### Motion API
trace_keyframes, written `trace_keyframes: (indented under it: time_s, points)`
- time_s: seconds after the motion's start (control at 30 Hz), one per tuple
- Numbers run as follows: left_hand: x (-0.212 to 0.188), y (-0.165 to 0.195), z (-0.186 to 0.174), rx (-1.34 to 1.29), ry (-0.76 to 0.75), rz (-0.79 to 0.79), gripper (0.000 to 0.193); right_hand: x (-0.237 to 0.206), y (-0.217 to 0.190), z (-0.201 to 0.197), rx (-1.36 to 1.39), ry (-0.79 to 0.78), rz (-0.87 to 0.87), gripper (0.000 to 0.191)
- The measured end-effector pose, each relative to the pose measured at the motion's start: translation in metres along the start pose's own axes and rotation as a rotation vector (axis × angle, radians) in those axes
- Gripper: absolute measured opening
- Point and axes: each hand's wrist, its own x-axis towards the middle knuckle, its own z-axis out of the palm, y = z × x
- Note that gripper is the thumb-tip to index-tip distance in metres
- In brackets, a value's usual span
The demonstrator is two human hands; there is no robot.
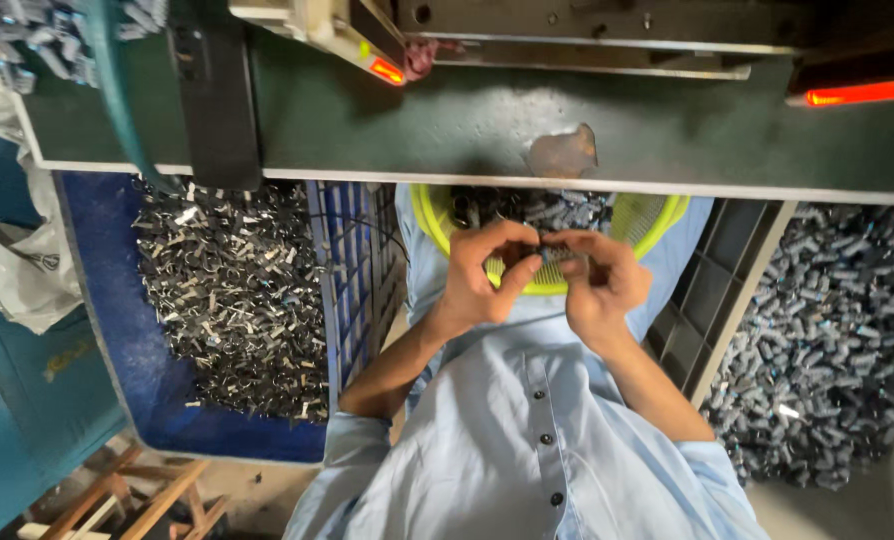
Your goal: The person repeatedly picks small metal parts from a green basket, briefly inspects them, and places them into a machine slot. The person continues this repetitive sorting and loading process throughout the clip.
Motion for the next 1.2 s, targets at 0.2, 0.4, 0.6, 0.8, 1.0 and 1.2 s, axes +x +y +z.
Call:
trace_keyframes:
  time_s: [0.2,0.4,0.6,0.8,1.0,1.2]
  points:
    - [-0.012,-0.005,-0.007,-0.026,-0.004,-0.070,0.011,0.017,0.008,0.008,-0.074,-0.059,0.013,0.026]
    - [-0.025,0.003,-0.057,-0.274,-0.074,0.114,0.016,0.049,0.006,-0.004,1.034,0.036,0.536,0.015]
    - [0.002,0.050,-0.062,0.130,-0.107,0.350,0.040,0.039,0.004,-0.002,1.253,-0.473,0.660,0.027]
    - [0.033,0.040,-0.027,0.087,-0.057,0.392,0.031,0.016,-0.006,0.013,1.576,-0.341,1.113,0.037]
    - [0.024,0.039,-0.026,0.222,-0.044,0.384,0.034,0.026,-0.003,0.016,1.245,-0.209,1.005,0.039]
    - [0.007,0.007,-0.024,0.318,-0.057,0.217,0.024,0.113,-0.033,-0.011,0.496,-0.049,-0.003,0.033]
